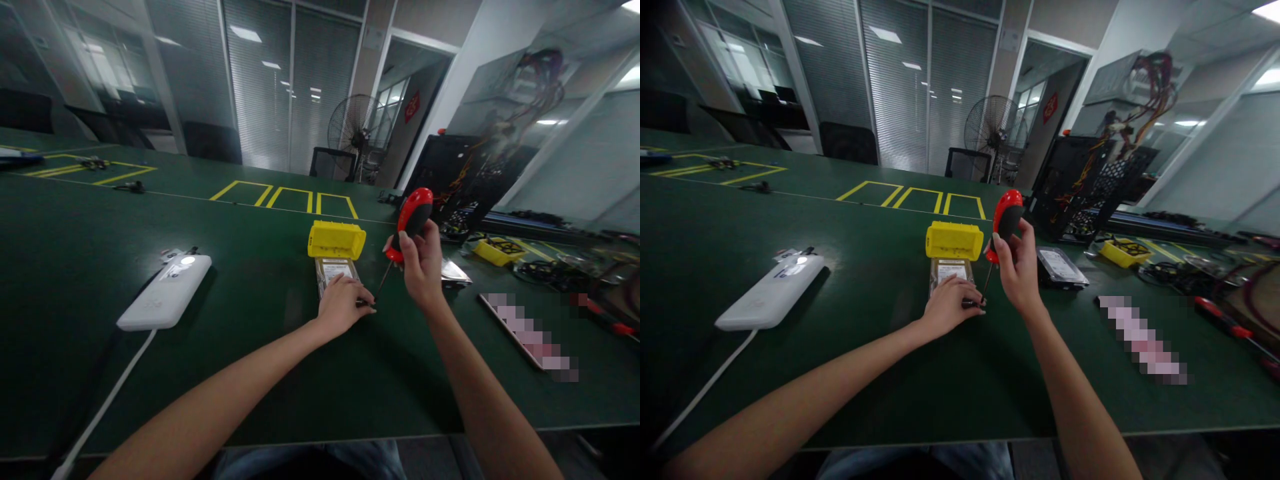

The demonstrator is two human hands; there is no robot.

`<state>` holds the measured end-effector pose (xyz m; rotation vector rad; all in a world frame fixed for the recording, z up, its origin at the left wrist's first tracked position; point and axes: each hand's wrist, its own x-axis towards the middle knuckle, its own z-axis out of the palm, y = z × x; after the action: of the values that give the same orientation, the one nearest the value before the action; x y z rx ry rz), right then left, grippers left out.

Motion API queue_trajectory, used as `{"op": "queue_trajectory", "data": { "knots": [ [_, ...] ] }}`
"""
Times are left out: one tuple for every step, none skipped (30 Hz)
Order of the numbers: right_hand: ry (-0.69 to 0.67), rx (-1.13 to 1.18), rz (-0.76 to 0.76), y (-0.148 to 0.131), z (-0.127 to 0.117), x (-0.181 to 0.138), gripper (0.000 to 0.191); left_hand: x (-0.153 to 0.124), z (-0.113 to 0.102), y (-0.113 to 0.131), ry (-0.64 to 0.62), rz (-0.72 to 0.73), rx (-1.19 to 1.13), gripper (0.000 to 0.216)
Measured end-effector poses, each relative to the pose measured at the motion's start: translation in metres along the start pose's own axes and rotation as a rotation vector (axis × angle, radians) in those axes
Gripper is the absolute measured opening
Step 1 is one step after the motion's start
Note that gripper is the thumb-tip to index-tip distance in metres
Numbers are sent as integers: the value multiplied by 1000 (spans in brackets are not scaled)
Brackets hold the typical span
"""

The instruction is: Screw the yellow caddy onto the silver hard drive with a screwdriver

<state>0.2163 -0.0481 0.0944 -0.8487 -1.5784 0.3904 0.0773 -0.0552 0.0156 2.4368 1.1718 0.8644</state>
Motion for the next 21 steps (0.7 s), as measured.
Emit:
{"op": "queue_trajectory", "data": {
  "knots": [
    [-12,4,10,2,0,-3,34,0,1,-1,4,1,-1,14],
    [-20,11,20,3,0,-4,34,0,1,-1,7,3,0,14],
    [-23,19,29,5,1,-5,34,0,2,-2,10,5,3,14],
    [-25,27,38,6,1,-5,34,0,2,-2,13,8,5,15],
    [-26,32,46,7,1,-5,33,0,2,-3,14,12,7,15],
    [-26,33,51,8,1,-4,33,0,2,-3,14,15,11,15],
    [-27,30,52,9,1,-3,33,0,2,-3,15,17,15,14],
    [-30,27,53,10,1,-3,33,0,2,-2,15,18,19,14],
    [-36,24,55,10,1,-3,33,0,2,-2,16,16,22,14],
    [-43,24,58,11,1,-3,33,0,1,-1,15,15,26,14],
    [-49,24,63,11,1,-3,33,0,1,-1,11,13,31,14],
    [-54,26,67,12,0,-3,33,0,0,0,6,10,36,14],
    [-59,28,72,12,0,-3,33,-1,0,0,-1,5,42,14],
    [-63,29,76,12,0,-3,33,-1,-1,0,-7,-1,49,15],
    [-67,30,82,13,-1,-3,33,-1,-1,0,-11,-6,57,15],
    [-72,31,88,13,-1,-3,32,-1,-1,0,-13,-10,63,16],
    [-75,30,94,13,-1,-3,32,-1,-1,0,-14,-13,68,16],
    [-77,29,100,14,-1,-3,33,-1,0,0,-14,-14,70,16],
    [-80,28,104,14,-1,-3,33,-1,0,0,-15,-13,69,16],
    [-83,27,105,14,-2,-3,34,-1,0,0,-15,-12,68,15],
    [-87,25,103,14,-2,-3,34,-1,0,0,-16,-11,65,14]
  ]
}}
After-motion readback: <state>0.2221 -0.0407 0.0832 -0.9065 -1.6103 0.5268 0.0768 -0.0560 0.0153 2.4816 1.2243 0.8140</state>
